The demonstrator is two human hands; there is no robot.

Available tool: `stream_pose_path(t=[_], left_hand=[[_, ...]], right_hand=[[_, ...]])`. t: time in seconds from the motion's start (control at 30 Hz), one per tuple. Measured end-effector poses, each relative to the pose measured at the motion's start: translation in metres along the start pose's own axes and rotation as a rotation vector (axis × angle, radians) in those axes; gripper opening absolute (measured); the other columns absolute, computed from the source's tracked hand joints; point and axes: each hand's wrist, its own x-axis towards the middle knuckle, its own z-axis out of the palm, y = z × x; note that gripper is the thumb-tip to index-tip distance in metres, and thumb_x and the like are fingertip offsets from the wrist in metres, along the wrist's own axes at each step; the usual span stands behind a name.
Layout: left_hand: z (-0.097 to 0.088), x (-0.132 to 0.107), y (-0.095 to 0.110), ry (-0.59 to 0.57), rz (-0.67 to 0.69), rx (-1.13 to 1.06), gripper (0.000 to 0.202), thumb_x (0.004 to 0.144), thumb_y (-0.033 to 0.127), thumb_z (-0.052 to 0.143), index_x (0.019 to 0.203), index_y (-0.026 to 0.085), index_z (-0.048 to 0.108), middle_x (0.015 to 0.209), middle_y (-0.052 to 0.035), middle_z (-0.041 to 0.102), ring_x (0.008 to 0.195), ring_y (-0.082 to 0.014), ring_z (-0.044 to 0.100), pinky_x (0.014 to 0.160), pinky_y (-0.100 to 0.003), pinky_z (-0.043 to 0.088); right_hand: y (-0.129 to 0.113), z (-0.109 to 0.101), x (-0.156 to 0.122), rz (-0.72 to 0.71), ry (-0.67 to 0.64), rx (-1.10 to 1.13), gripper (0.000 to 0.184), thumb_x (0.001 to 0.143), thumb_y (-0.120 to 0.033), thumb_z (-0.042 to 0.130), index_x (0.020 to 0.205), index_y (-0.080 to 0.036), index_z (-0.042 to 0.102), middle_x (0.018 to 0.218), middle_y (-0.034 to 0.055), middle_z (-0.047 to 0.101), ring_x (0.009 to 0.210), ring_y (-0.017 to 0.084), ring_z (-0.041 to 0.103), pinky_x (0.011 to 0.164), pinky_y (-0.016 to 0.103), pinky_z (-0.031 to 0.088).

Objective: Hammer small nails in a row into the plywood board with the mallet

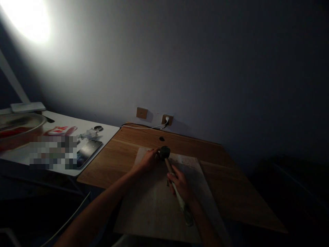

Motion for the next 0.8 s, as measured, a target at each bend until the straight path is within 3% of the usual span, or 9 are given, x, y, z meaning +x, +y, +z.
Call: stream_pose_path(t=[0.17, 0.37, 0.57, 0.7, 0.8], left_hand=[[0.001, 0.0, -0.002, 0.011, -0.011, -0.015, 0.046, 0.076, 0.009, 0.061, 0.12, 0.021, 0.059, 0.105, -0.0048, 0.072, 0.094, -0.018, 0.068, 0.084, -0.026, 0.051], [0.002, 0.001, -0.005, -0.02, -0.014, -0.041, 0.049, 0.077, 0.009, 0.058, 0.123, 0.023, 0.057, 0.107, -0.0035, 0.073, 0.096, -0.0174, 0.068, 0.085, -0.026, 0.052], [-0.005, -0.002, 0.001, -0.025, 0.007, 0.017, 0.04, 0.081, 0.012, 0.057, 0.121, 0.019, 0.058, 0.105, -0.0054, 0.072, 0.096, -0.0178, 0.067, 0.087, -0.028, 0.051], [-0.017, -0.015, 0.02, -0.018, 0.186, 0.194, 0.032, 0.085, 0.019, 0.06, 0.117, 0.018, 0.061, 0.12, -0.0099, 0.064, 0.111, -0.0221, 0.061, 0.096, -0.034, 0.047], [-0.023, -0.029, 0.042, -0.179, 0.466, 0.299, 0.027, 0.088, 0.015, 0.058, 0.114, 0.021, 0.063, 0.116, -0.0077, 0.066, 0.108, -0.0211, 0.061, 0.097, -0.034, 0.044]], right_hand=[[0.0, 0.002, -0.003, 0.01, -0.002, -0.001, 0.054, 0.085, -0.042, 0.055, 0.131, -0.015, 0.049, 0.062, -0.0095, 0.049, 0.032, 0.005, 0.04, 0.029, 0.016, 0.031], [0.0, 0.003, -0.002, 0.026, 0.024, 0.012, 0.048, 0.082, -0.043, 0.058, 0.121, -0.015, 0.054, 0.062, -0.009, 0.049, 0.033, 0.004, 0.041, 0.03, 0.016, 0.03], [0.007, -0.015, -0.018, 0.066, 0.074, 0.024, 0.059, 0.082, -0.045, 0.061, 0.133, -0.018, 0.05, 0.067, -0.0074, 0.053, 0.033, 0.005, 0.041, 0.03, 0.017, 0.031], [0.012, -0.039, -0.047, 0.12, 0.153, 0.034, 0.061, 0.082, -0.045, 0.064, 0.134, -0.016, 0.052, 0.067, -0.0067, 0.051, 0.036, 0.005, 0.042, 0.034, 0.018, 0.033], [0.017, -0.052, -0.065, 0.196, 0.21, 0.046, 0.072, 0.078, -0.048, 0.068, 0.14, -0.017, 0.047, 0.065, -0.0072, 0.051, 0.037, 0.006, 0.042, 0.034, 0.019, 0.034]])
